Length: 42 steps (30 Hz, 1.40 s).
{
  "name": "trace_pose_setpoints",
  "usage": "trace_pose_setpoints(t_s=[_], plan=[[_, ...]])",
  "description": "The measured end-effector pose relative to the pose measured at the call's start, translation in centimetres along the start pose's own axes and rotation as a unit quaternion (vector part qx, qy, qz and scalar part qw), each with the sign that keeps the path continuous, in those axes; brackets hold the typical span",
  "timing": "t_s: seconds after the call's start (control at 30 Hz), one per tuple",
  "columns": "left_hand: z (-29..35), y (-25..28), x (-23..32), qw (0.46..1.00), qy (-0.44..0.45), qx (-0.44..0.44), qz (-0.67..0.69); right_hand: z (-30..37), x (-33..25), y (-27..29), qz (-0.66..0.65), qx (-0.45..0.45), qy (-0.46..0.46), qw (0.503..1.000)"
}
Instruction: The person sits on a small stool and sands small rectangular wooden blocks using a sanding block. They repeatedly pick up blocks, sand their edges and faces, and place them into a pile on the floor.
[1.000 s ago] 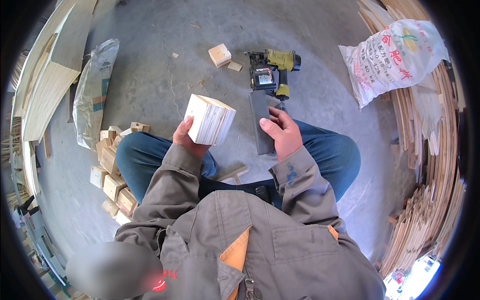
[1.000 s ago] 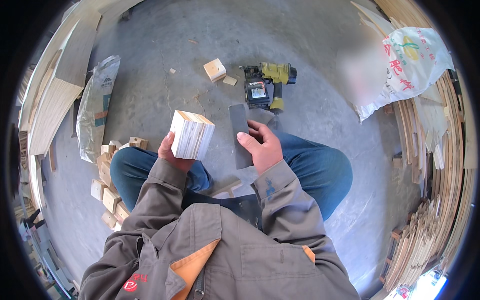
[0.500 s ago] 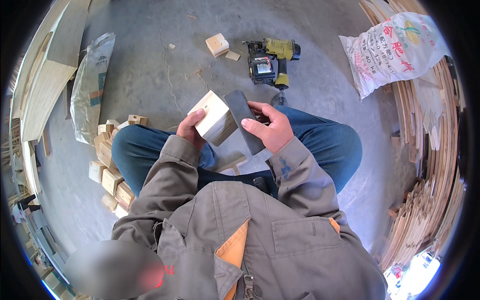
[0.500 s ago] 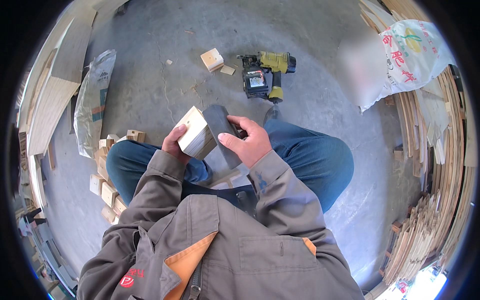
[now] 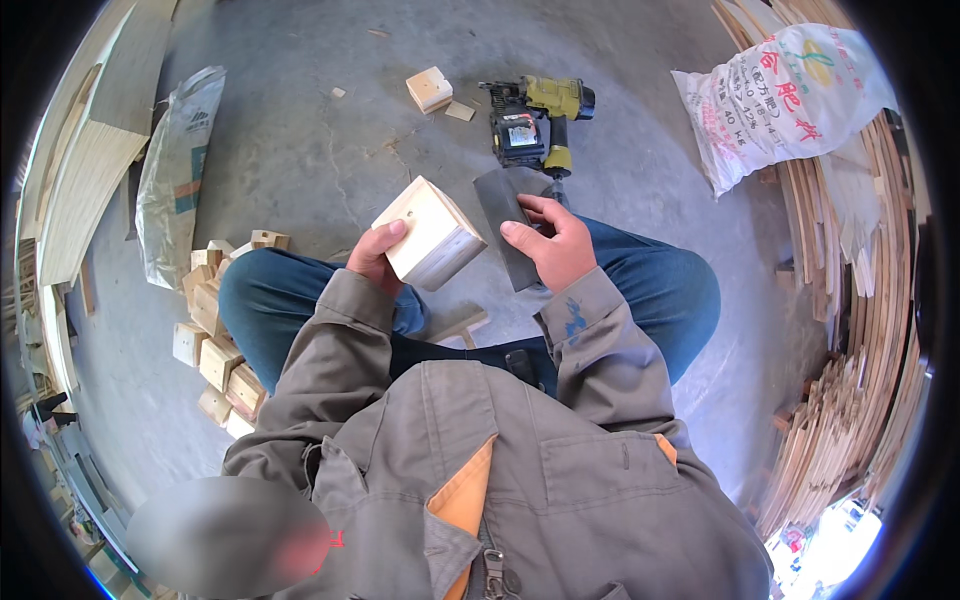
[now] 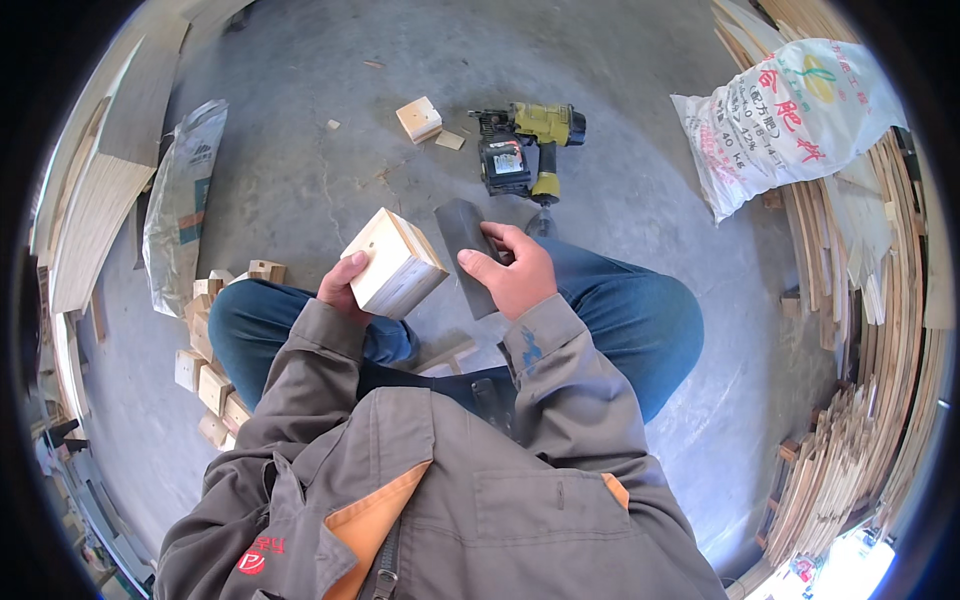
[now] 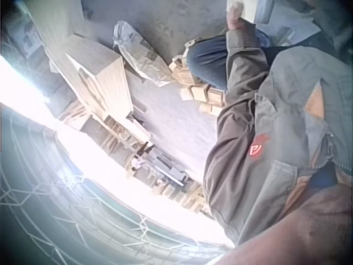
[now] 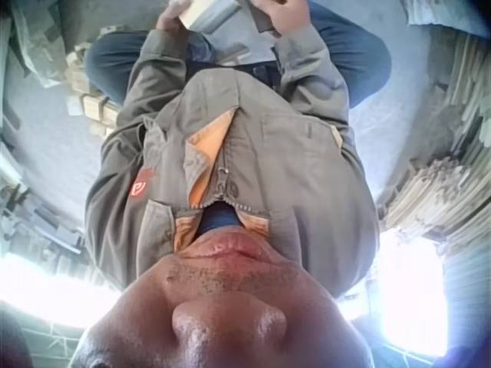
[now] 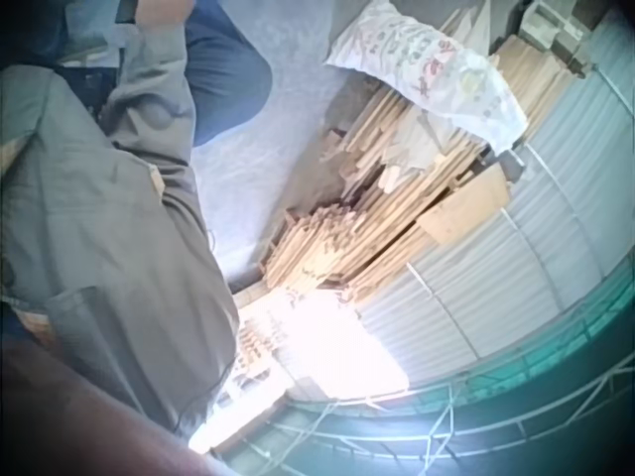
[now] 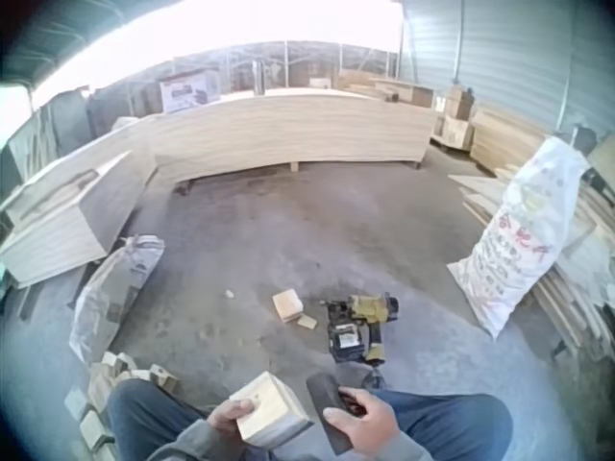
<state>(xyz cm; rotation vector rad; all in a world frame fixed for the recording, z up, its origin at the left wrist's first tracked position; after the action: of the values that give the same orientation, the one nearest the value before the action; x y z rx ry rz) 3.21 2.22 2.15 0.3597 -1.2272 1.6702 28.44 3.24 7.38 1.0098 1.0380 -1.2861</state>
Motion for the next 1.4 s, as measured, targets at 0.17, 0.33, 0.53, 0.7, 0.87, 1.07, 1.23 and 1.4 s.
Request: trace_pose_setpoints(t_s=[0.17, 0.33, 0.53, 0.7, 0.87, 1.07, 1.23, 1.4], plan=[[0.4, -0.2, 0.3, 0.999, -0.020, -0.028, -0.027, 0.8, -0.9, -2.2, -0.086, -0.107, -0.010, 0.990], [0.6, -0.1, 0.6, 0.999, -0.030, -0.034, -0.022, 0.2, 0.8, -1.6, -0.023, -0.087, -0.048, 0.995], [0.7, -0.3, 0.9, 0.998, -0.016, -0.029, 0.045, -0.1, 1.1, 0.4, 0.248, 0.047, 0.026, 0.967], [0.1, -0.5, 0.8, 0.999, -0.028, -0.023, 0.025, 0.4, -0.8, 0.0, 0.046, 0.008, 0.070, 0.996], [0.1, -0.8, 1.0, 0.998, -0.036, -0.045, 0.020, 1.0, -1.7, -1.7, 0.036, -0.046, 0.063, 0.996], [0.3, -1.3, 1.6, 0.998, -0.045, -0.030, 0.034, 0.1, 0.1, 0.1, 0.292, 0.041, 0.053, 0.954], [0.2, -1.0, 2.4, 0.989, -0.123, 0.063, -0.049, 0.2, -0.9, 0.8, 0.221, 0.071, 0.080, 0.969], [1.3, -1.9, 2.7, 0.976, -0.099, 0.063, -0.183, 0.3, -1.3, 0.3, -0.024, 0.010, 0.052, 0.998]])
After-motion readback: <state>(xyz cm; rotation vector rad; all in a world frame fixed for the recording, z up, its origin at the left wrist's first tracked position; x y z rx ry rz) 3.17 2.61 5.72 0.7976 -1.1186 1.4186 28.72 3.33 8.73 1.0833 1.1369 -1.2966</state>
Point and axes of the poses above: each hand's wrist, its own z-axis away from the middle knuckle, its own y-axis out of the back of the hand, x = y × z, the point moved 5 cm from there along -z, towards the middle knuckle, and after that the axes turned 8 degrees about -z, right-handed, at the moved point
